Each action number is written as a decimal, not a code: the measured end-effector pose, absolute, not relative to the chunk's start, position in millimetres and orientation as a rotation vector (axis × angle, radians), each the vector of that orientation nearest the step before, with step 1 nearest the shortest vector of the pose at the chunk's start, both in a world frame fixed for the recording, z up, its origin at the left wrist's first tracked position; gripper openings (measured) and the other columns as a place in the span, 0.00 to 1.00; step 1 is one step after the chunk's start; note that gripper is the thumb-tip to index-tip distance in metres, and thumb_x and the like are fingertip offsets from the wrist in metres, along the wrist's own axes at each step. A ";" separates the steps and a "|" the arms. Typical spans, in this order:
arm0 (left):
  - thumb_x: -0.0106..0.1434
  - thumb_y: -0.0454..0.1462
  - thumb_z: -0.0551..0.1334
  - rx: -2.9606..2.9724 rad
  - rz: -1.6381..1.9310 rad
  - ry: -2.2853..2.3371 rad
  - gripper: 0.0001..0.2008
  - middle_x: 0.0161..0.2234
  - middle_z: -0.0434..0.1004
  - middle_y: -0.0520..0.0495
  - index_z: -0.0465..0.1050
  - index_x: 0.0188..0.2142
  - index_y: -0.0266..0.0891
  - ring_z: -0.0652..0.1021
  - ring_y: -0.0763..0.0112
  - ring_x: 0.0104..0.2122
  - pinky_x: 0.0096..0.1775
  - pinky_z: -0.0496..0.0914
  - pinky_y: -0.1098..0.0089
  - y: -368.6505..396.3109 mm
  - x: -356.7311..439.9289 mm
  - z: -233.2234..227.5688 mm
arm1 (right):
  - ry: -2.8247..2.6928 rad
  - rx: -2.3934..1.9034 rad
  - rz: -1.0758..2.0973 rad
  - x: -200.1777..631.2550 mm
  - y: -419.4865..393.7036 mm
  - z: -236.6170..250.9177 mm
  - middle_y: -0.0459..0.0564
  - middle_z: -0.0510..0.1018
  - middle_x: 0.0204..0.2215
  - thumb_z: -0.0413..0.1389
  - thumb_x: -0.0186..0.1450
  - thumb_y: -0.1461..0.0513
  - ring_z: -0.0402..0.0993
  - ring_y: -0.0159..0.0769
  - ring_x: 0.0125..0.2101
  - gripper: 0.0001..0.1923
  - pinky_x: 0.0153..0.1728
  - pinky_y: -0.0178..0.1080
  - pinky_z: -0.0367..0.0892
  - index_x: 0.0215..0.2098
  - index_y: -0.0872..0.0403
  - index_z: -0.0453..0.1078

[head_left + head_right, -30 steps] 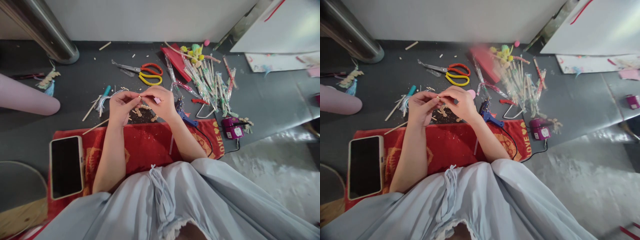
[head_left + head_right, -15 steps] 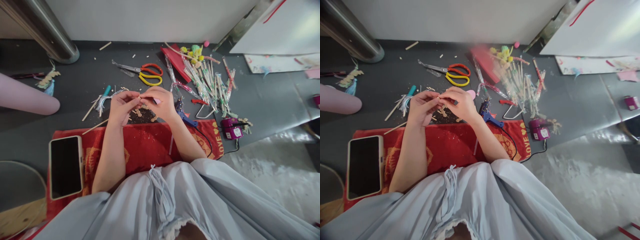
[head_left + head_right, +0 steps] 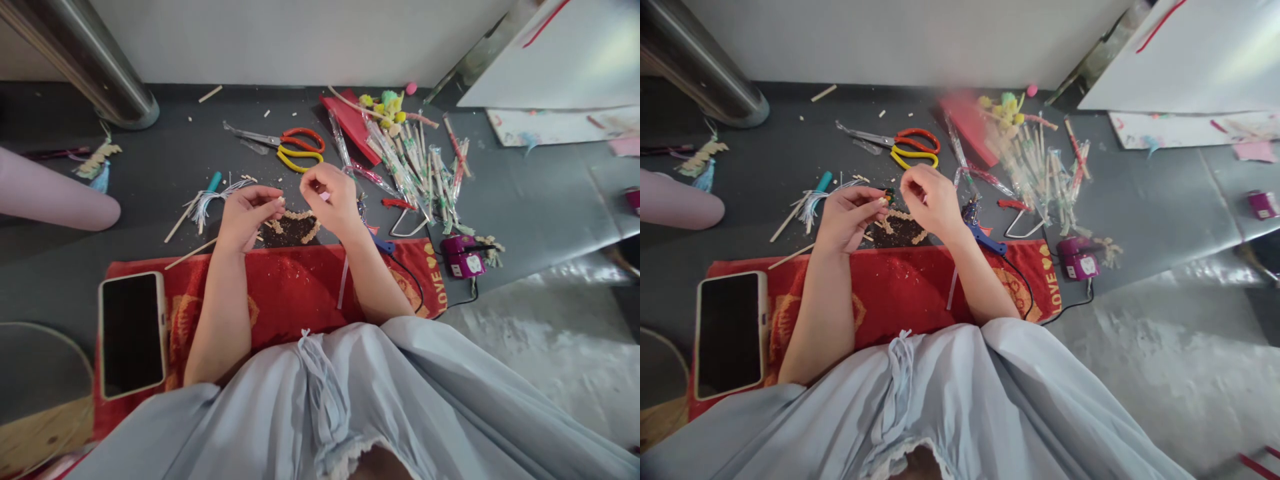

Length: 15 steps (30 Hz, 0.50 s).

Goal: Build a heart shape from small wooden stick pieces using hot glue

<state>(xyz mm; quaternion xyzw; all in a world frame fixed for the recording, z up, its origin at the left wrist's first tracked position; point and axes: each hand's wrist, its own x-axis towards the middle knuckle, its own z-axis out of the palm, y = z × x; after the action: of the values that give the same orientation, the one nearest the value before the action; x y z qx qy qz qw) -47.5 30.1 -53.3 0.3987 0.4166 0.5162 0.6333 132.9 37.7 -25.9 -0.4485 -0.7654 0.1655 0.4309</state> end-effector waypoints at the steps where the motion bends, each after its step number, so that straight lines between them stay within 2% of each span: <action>1: 0.43 0.40 0.79 0.885 1.180 0.967 0.18 0.26 0.79 0.51 0.80 0.32 0.36 0.79 0.76 0.25 0.31 0.76 0.76 29.4 -47.2 -50.7 | -1.906 -1.183 0.414 137.1 38.8 -23.5 0.45 0.73 0.28 0.50 0.63 0.68 0.68 0.31 0.30 0.08 0.33 0.36 0.65 0.28 0.50 0.63; 6: 0.44 0.36 0.76 0.832 1.224 1.003 0.14 0.26 0.79 0.52 0.79 0.31 0.36 0.78 0.78 0.24 0.30 0.75 0.78 29.9 -47.7 -46.3 | -1.928 -1.639 0.323 158.6 42.7 -13.0 0.46 0.72 0.28 0.47 0.63 0.69 0.71 0.36 0.33 0.10 0.38 0.39 0.64 0.29 0.50 0.62; 10: 0.48 0.35 0.74 0.806 1.268 1.054 0.10 0.26 0.79 0.53 0.78 0.31 0.38 0.79 0.78 0.25 0.29 0.74 0.79 32.8 -49.1 -48.4 | -1.914 -1.894 0.223 169.2 43.1 -8.8 0.49 0.75 0.30 0.46 0.64 0.69 0.71 0.38 0.34 0.10 0.37 0.40 0.62 0.30 0.50 0.65; 15: 0.50 0.34 0.72 0.756 1.310 1.090 0.08 0.26 0.79 0.53 0.77 0.31 0.39 0.79 0.79 0.25 0.28 0.74 0.81 35.0 -50.9 -48.3 | -1.914 -2.003 0.190 173.4 43.8 -7.8 0.51 0.78 0.31 0.48 0.66 0.66 0.70 0.38 0.33 0.10 0.34 0.39 0.58 0.29 0.51 0.67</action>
<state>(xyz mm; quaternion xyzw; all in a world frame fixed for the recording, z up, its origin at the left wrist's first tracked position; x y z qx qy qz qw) -50.9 35.0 -48.3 0.3257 0.4693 0.5641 0.5961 173.4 43.8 -7.8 -0.7093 -0.6778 0.0673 0.1814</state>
